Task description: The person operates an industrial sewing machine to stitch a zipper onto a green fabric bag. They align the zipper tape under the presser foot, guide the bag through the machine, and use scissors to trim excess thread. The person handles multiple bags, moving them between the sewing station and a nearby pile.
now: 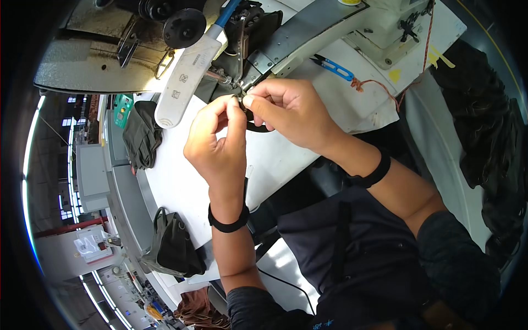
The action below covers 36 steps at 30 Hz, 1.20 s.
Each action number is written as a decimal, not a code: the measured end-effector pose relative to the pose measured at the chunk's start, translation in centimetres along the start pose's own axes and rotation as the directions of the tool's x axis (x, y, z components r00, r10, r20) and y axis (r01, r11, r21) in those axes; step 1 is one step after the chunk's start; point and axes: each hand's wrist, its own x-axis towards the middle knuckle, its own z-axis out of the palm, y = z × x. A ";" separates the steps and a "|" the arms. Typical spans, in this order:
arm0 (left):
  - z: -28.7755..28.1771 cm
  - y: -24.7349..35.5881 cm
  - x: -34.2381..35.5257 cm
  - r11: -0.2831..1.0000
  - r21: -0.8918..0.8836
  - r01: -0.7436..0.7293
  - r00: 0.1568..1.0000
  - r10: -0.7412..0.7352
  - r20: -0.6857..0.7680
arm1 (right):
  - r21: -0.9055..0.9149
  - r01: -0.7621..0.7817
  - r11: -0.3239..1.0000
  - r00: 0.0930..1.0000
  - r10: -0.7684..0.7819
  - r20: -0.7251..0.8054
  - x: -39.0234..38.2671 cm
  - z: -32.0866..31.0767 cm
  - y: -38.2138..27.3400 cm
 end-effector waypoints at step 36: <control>1.9 -0.4 -0.9 0.994 0.107 0.027 0.961 0.003 -0.277 | -0.004 0.100 0.995 0.983 -0.100 -0.157 -0.5 1.3 1.0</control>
